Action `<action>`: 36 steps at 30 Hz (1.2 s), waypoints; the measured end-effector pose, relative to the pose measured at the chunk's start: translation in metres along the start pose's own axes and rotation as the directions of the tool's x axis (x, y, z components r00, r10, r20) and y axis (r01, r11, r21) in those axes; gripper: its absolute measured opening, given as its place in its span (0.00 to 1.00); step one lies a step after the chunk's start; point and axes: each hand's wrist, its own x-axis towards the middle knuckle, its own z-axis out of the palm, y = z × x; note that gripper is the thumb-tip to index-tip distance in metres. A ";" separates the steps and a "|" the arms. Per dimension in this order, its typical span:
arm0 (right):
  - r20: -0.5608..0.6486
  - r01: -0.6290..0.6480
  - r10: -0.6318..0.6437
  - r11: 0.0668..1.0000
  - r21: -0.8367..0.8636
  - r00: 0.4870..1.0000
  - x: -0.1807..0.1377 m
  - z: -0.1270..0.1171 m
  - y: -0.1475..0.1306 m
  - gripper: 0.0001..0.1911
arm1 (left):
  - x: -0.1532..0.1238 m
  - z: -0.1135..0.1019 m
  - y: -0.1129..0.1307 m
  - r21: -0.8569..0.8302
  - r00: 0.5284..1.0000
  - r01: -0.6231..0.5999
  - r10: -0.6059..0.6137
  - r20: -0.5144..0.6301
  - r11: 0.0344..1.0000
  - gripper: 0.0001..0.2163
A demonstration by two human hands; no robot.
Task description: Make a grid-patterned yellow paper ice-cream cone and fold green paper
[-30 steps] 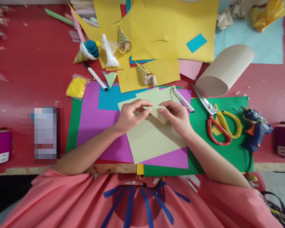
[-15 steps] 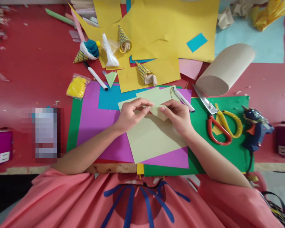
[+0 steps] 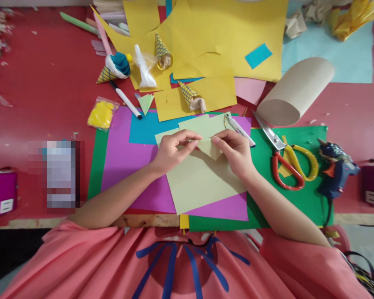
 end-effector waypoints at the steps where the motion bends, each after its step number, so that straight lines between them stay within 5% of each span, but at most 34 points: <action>1: -0.009 0.007 -0.007 1.000 -0.006 1.000 0.000 0.000 0.000 0.07 | 0.000 0.000 0.000 -0.005 1.000 0.003 -0.003 0.003 1.000 0.05; 9: -0.039 0.014 -0.015 0.999 -0.036 0.999 -0.001 -0.001 0.003 0.08 | -0.002 0.000 0.000 -0.039 0.995 0.051 -0.048 0.090 0.998 0.08; 16: 0.078 0.022 -0.009 0.986 -0.167 0.997 -0.004 0.000 0.001 0.07 | -0.002 -0.001 0.000 0.016 0.953 0.121 -0.121 0.276 0.992 0.10; 22: 0.126 0.041 -0.021 0.986 -0.161 0.992 -0.004 0.002 -0.001 0.06 | -0.004 0.001 0.000 0.009 0.949 0.141 -0.137 0.284 0.990 0.10; 29: 0.141 0.067 -0.040 0.979 -0.191 0.989 -0.004 0.001 -0.002 0.07 | -0.004 0.000 0.000 0.128 0.954 -0.008 -0.031 0.299 0.992 0.11; 36: 0.099 0.050 -0.036 0.988 -0.147 0.994 -0.002 -0.001 -0.001 0.07 | -0.003 -0.001 0.001 0.014 0.955 0.134 -0.132 0.264 0.991 0.10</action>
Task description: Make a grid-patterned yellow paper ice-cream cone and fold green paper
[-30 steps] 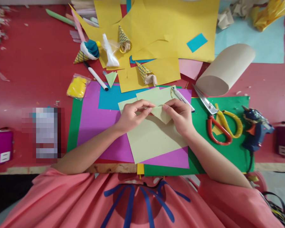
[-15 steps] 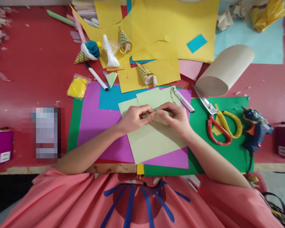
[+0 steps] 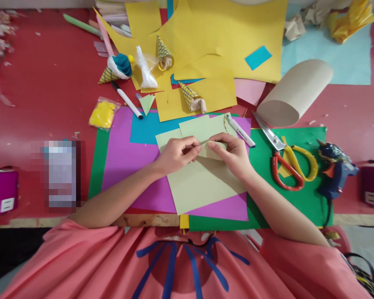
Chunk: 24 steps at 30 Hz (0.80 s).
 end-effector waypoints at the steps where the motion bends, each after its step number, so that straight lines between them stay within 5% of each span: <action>1: -0.002 -0.001 0.001 1.000 -0.005 1.000 0.000 0.000 0.000 0.07 | 0.000 0.000 0.000 0.016 1.000 -0.009 0.009 0.005 1.000 0.10; 7: 0.048 0.029 -0.029 1.000 -0.001 0.998 -0.003 0.003 0.000 0.05 | 0.000 0.002 -0.002 0.167 0.990 -0.139 0.137 0.020 0.976 0.10; 17: 0.037 -0.173 0.169 0.957 0.233 0.985 -0.001 0.000 0.001 0.20 | 0.003 -0.003 0.001 0.054 0.996 -0.055 0.058 -0.063 0.997 0.12; 24: 0.083 -0.219 0.203 0.917 0.334 0.976 0.000 -0.001 0.001 0.10 | 0.004 -0.005 0.001 0.052 0.994 -0.049 0.054 -0.099 0.997 0.11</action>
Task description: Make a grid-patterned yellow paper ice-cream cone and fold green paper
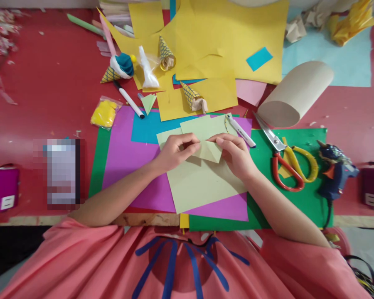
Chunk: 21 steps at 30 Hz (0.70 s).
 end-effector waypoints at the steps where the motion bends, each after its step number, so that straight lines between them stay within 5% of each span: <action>1: 0.008 -0.005 0.005 1.000 0.011 1.000 0.000 0.000 0.000 0.09 | 0.000 0.000 0.000 0.002 1.000 -0.005 0.005 -0.005 1.000 0.10; 10: 0.195 -0.149 0.114 0.973 0.179 0.974 -0.001 0.000 -0.002 0.06 | -0.001 -0.003 0.000 -0.044 0.999 -0.035 0.037 0.036 0.998 0.11; 21: 0.285 -0.148 0.087 0.969 0.200 0.955 -0.001 0.002 -0.001 0.07 | -0.001 -0.005 0.000 -0.083 0.991 -0.061 0.070 0.110 0.995 0.11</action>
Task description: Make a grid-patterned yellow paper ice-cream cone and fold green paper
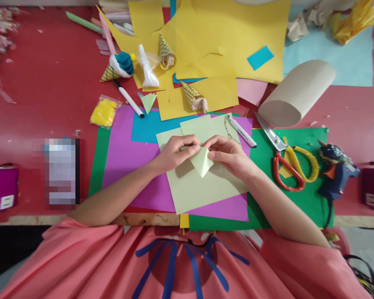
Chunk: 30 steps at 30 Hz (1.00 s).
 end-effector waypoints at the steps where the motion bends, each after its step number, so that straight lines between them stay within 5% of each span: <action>1: -0.005 0.008 -0.008 1.000 -0.012 1.000 0.000 0.000 0.001 0.07 | 0.000 0.000 0.000 0.004 1.000 0.001 -0.001 0.011 1.000 0.11; 22: -0.027 0.145 -0.150 0.978 -0.147 0.988 0.000 0.001 0.008 0.08 | 0.000 0.001 0.000 -0.048 0.993 -0.001 0.007 0.119 0.999 0.13; 30: -0.032 0.098 -0.105 0.983 -0.155 0.994 -0.004 0.003 0.005 0.08 | 0.001 0.000 0.001 -0.075 1.000 0.012 -0.012 0.010 0.997 0.13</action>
